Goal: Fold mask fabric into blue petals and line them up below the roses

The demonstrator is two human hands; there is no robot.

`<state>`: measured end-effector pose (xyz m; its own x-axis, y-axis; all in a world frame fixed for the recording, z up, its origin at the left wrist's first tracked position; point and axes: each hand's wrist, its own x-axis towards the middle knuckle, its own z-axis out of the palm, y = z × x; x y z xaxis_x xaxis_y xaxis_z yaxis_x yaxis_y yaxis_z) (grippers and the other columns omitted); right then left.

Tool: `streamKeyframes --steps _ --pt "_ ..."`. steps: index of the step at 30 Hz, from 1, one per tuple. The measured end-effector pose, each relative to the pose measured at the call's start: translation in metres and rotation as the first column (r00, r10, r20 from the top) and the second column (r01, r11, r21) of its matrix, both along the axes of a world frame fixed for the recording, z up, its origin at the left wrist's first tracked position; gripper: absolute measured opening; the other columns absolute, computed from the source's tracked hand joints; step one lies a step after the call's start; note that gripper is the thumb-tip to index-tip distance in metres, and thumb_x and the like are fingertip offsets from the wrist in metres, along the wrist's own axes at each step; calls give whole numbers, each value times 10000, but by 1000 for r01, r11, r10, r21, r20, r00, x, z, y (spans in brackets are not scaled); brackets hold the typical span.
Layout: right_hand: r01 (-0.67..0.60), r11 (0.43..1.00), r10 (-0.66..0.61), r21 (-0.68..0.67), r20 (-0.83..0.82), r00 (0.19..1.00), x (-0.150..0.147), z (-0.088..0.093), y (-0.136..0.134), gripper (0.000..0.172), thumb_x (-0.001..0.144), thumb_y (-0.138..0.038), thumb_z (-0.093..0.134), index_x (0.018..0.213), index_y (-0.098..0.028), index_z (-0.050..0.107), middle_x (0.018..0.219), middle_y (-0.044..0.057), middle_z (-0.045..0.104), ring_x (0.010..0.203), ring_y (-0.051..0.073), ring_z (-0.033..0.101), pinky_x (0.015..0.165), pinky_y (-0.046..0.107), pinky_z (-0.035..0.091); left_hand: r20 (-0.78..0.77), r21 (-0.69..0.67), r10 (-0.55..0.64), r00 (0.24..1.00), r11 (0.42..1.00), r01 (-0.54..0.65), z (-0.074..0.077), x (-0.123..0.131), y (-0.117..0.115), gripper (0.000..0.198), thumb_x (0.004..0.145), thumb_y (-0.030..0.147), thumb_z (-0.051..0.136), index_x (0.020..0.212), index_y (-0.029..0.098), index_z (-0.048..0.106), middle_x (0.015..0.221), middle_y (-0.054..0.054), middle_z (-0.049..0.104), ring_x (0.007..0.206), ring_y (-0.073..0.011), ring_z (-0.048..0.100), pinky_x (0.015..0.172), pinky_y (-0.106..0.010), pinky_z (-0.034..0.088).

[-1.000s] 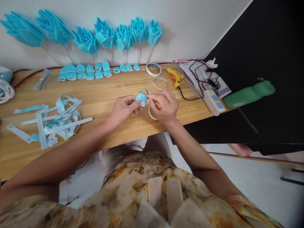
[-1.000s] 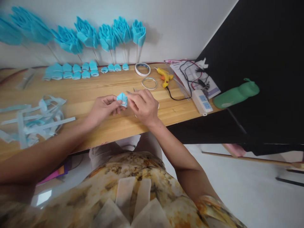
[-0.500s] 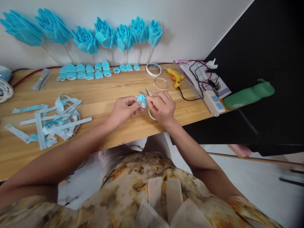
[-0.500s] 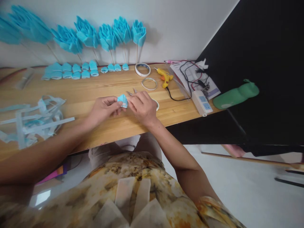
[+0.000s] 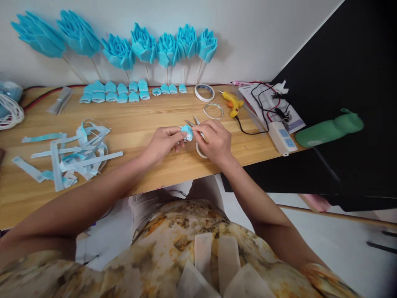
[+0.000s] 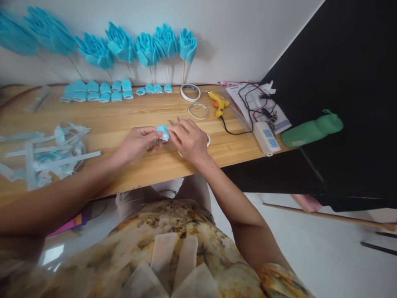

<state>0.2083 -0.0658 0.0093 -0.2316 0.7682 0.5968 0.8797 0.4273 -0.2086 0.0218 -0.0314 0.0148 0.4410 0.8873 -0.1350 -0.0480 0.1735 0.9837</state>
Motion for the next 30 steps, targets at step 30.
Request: streamKeyframes --steps 30 --pt "-539 763 -42 -358 -859 510 -3 -11 20 455 877 -389 694 1301 -232 643 1007 29 687 900 171 660 808 334 592 -16 169 24 1000 985 -21 -9 -3 10 299 765 451 792 748 174 681 611 15 629 473 -73 490 478 -217 395"
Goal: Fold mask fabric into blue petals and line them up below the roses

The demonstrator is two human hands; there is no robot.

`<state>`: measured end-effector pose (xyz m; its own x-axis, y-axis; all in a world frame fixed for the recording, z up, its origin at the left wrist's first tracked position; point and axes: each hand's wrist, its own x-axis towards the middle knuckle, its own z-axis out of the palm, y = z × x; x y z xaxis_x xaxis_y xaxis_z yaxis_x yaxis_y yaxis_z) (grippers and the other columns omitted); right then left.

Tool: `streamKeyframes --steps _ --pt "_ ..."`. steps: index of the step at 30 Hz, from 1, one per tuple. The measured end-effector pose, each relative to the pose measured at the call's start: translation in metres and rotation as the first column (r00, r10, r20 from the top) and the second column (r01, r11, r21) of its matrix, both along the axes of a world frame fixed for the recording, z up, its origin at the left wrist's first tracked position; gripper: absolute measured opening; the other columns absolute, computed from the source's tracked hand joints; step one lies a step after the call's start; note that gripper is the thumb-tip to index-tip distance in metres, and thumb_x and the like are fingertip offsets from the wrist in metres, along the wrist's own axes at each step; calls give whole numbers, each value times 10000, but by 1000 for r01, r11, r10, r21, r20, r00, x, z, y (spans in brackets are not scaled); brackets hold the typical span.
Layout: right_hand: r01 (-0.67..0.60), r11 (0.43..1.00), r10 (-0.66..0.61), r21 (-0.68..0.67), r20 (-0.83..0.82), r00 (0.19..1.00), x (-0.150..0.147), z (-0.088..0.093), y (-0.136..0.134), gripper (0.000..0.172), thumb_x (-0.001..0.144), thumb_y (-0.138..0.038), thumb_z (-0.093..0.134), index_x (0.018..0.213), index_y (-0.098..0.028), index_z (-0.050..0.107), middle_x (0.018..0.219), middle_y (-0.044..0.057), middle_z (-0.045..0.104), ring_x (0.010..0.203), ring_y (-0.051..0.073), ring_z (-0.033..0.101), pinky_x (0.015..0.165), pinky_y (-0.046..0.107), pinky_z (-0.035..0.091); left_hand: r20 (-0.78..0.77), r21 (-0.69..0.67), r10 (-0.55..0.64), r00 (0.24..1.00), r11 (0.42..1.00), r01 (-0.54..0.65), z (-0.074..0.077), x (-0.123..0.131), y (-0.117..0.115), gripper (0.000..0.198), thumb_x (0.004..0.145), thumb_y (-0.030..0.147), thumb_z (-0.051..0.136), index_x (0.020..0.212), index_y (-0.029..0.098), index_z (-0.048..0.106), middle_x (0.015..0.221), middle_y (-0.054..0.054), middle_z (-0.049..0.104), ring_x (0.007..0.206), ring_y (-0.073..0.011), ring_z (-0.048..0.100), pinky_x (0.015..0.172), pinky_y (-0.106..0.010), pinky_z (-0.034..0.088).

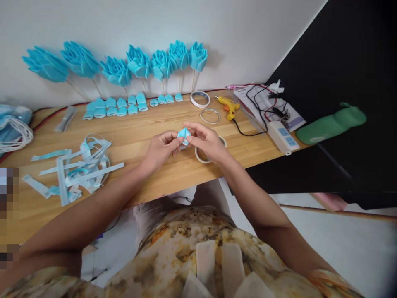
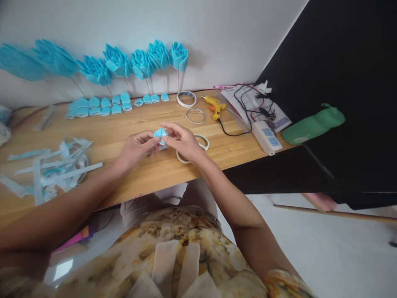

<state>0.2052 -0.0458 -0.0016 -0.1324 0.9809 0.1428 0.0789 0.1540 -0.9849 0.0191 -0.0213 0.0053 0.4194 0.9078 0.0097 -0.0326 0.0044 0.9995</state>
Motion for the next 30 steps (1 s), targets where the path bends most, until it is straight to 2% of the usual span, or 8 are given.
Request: streamKeyframes --steps 6,12,16,19,22,27,30 --pt "107 991 -110 84 37 993 -8 -4 3 457 848 -317 686 1297 -235 664 970 15 678 869 163 641 810 328 570 -43 42 0 999 999 2 -2 1 1 280 768 445 744 746 183 645 635 14 623 479 -81 488 469 -225 390" --pt "96 994 -101 -47 -140 985 -6 4 -1 357 920 -480 642 1168 -237 728 951 15 689 852 153 640 808 328 567 -103 91 19 994 996 -10 -4 -1 2 278 752 406 727 660 196 571 570 40 536 486 -71 420 485 -224 321" --pt "71 997 -69 11 -102 992 -4 4 -1 368 809 -390 753 1135 -220 737 879 -9 668 832 143 621 822 318 541 -136 128 -10 991 991 28 -3 -1 3 313 762 445 755 675 197 585 569 43 537 517 -82 420 498 -225 331" --pt "173 983 -165 62 -114 980 -3 -1 0 377 792 -358 740 1139 -211 731 862 -14 651 807 137 603 795 312 526 -133 142 -16 991 989 35 -2 -1 3 340 761 499 769 715 189 639 614 28 586 539 -86 446 505 -226 357" --pt "244 968 -233 57 -156 960 -2 -4 0 381 795 -368 734 1143 -214 725 849 -18 632 782 133 586 758 303 521 -84 143 -12 996 989 24 -2 -1 4 373 764 534 772 760 177 665 645 11 622 543 -87 475 507 -222 374" --pt "230 972 -218 43 -186 958 -2 1 0 387 810 -347 736 1172 -216 716 860 -17 634 783 133 600 777 302 546 0 152 13 1000 988 -13 0 -2 4 422 818 579 744 933 183 653 753 -17 684 615 -105 570 553 -221 445" --pt "205 979 -197 18 -211 958 -6 5 4 349 838 -333 711 1168 -220 716 871 -16 642 774 124 605 774 287 563 22 128 7 1000 992 -10 7 0 3 465 827 606 717 1026 195 625 815 -23 695 656 -115 607 559 -225 460"
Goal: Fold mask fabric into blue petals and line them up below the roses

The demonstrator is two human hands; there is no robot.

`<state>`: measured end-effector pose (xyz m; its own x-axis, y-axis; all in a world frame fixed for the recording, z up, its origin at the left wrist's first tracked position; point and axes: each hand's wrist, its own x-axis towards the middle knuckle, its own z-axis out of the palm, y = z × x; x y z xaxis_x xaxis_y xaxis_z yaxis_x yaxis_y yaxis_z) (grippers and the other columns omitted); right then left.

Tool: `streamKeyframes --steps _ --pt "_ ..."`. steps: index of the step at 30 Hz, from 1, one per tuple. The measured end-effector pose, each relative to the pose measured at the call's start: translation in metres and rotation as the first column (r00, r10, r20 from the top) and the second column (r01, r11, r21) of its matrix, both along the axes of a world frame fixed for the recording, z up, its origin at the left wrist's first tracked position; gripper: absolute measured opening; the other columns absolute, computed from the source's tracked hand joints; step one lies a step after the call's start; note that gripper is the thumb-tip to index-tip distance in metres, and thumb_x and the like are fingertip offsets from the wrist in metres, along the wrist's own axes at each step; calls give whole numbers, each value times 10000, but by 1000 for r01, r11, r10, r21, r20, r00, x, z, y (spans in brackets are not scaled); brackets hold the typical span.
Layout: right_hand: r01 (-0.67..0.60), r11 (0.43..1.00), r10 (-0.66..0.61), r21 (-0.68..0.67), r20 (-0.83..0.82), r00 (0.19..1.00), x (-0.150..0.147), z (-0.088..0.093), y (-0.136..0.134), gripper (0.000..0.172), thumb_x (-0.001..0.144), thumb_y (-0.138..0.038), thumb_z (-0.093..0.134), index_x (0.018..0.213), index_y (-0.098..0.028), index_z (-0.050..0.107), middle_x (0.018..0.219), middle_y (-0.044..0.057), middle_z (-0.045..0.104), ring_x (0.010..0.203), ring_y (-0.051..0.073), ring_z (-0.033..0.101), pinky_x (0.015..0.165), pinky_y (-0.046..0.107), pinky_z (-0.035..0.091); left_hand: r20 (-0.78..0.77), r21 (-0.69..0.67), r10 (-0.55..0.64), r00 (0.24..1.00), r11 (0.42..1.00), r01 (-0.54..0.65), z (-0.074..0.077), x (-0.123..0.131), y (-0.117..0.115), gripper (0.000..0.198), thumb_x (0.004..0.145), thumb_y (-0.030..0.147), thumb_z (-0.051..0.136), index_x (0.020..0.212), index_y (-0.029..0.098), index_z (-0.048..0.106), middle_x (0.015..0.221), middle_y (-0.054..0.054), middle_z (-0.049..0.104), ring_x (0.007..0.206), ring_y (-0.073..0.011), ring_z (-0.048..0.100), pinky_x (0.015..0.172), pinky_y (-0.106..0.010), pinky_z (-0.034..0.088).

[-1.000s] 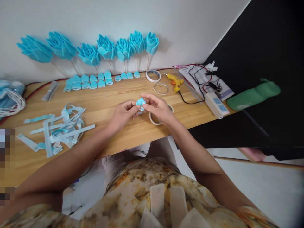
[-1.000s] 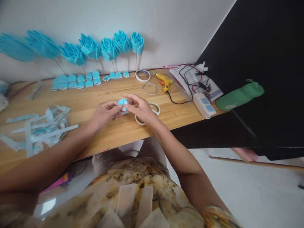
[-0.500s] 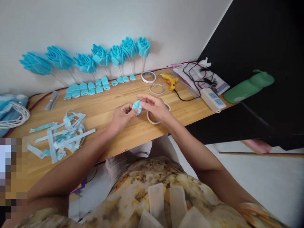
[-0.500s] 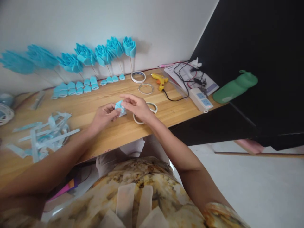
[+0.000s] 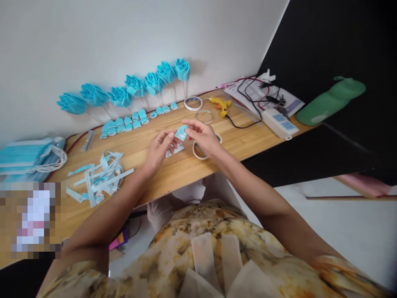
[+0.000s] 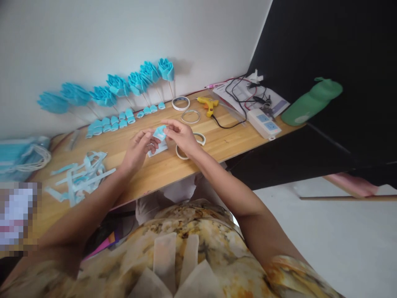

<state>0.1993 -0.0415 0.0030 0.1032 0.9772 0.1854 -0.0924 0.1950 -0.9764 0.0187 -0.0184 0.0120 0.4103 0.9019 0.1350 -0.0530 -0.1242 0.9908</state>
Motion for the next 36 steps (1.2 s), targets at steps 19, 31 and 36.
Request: streamKeyframes --steps 19,31,36 --pt "68 997 -74 30 425 902 82 -33 -55 269 950 -339 622 1128 -224 788 1065 68 822 935 215 776 817 343 605 -780 563 557 285 824 -72 11 -49 93 123 882 278 610 935 190 678 863 -99 746 804 -248 660 652 -322 342" --pt "8 995 -52 99 452 890 85 -33 -58 236 974 -344 615 1096 -253 796 984 43 822 891 214 779 804 336 604 -823 524 554 -121 825 211 1 -25 121 376 975 226 398 1177 151 706 1134 -196 763 1039 -367 703 738 -396 407" --pt "-8 992 -53 127 466 883 84 -32 -60 231 979 -329 606 1089 -248 792 944 36 815 867 208 771 814 331 593 -826 522 550 -123 829 201 2 -18 124 374 939 204 417 1164 155 712 1100 -203 765 1016 -364 702 739 -400 413"
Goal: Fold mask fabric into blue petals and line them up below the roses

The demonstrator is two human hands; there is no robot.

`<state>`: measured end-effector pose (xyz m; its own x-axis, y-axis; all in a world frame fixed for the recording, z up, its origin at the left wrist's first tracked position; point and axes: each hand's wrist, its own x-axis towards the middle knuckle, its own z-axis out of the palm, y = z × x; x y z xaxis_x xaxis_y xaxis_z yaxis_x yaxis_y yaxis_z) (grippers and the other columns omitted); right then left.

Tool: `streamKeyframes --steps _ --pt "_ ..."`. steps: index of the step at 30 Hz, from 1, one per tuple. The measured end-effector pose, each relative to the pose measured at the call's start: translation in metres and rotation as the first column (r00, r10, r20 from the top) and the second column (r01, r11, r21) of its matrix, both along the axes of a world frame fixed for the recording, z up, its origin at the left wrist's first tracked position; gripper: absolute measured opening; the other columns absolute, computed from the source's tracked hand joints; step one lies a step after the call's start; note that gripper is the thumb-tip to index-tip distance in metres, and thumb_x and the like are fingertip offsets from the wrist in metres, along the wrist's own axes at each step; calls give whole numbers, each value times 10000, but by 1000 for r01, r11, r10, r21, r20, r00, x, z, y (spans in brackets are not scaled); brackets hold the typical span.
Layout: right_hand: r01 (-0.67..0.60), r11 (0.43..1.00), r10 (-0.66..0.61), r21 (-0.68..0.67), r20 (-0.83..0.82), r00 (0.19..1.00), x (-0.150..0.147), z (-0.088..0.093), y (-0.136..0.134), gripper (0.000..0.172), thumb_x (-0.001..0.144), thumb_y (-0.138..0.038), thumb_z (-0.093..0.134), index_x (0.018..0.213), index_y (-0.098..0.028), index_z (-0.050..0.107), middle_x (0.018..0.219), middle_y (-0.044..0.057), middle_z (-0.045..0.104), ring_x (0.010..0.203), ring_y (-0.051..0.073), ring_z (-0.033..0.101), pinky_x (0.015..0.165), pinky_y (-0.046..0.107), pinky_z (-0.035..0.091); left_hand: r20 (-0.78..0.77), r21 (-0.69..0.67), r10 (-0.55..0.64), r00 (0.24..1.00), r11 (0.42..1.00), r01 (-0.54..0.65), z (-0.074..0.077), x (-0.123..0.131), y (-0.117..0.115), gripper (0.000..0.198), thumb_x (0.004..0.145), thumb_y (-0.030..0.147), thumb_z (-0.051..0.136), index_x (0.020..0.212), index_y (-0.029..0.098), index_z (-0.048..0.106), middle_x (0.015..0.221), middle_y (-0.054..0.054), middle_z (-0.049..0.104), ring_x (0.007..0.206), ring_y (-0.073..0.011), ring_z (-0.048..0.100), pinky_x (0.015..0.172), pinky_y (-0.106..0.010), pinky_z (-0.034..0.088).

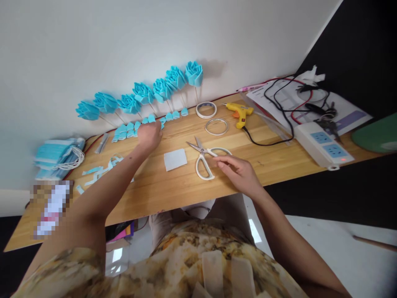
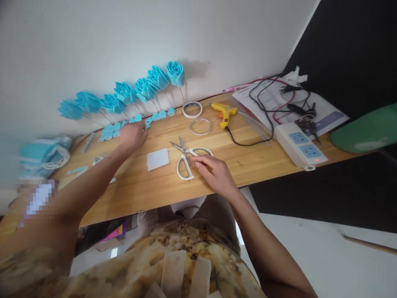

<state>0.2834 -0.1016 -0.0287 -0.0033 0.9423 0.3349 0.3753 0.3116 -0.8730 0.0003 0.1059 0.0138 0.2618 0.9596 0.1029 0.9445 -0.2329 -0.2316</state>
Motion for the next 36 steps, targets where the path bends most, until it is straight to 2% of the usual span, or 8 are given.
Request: streamKeyframes --steps 6,10,20,27,33,36 --pt "1 1000 -1 -6 3 1000 0 -1 0 233 973 -337 602 1087 -263 792 940 34 813 855 215 768 816 346 597 -15 -24 30 999 999 -30 1 8 9 362 891 171 447 1126 165 721 1135 -199 770 1017 -369 702 731 -399 423" --pt "1 1000 -1 -10 11 1000 1 0 0 224 970 -315 602 1078 -265 792 938 28 812 849 210 765 804 335 590 3 -30 37 999 999 -36 -2 10 16 347 899 175 458 1124 147 720 1140 -214 763 1046 -400 701 738 -409 425" --pt "-9 1000 9 -15 -14 1000 0 0 0 218 979 -319 604 1084 -265 787 946 28 814 860 211 765 823 344 593 29 0 -90 996 996 90 -4 -8 20 344 956 225 428 1116 155 724 1153 -216 746 1094 -391 683 811 -421 413" --pt "-4 1000 4 -9 -6 1000 0 1 0 214 980 -298 604 1080 -246 786 939 30 811 859 199 762 805 321 585 112 4 -85 990 996 85 -3 -7 19 338 960 242 447 1118 154 733 1154 -215 746 1101 -382 683 840 -423 421" --pt "-1 1000 1 10 -12 1000 0 0 0 202 981 -276 612 1075 -231 784 938 20 810 859 178 764 803 290 579 -52 46 -82 995 995 84 1 8 10 342 956 194 420 1117 130 715 1102 -209 753 1052 -374 705 826 -422 447" --pt "-10 1000 10 21 -17 1000 1 0 0 201 985 -261 613 1090 -225 780 945 20 812 872 170 767 809 277 579 -81 66 -77 994 994 82 0 11 12 342 957 192 413 1135 130 699 1111 -211 752 1055 -367 709 822 -414 451"
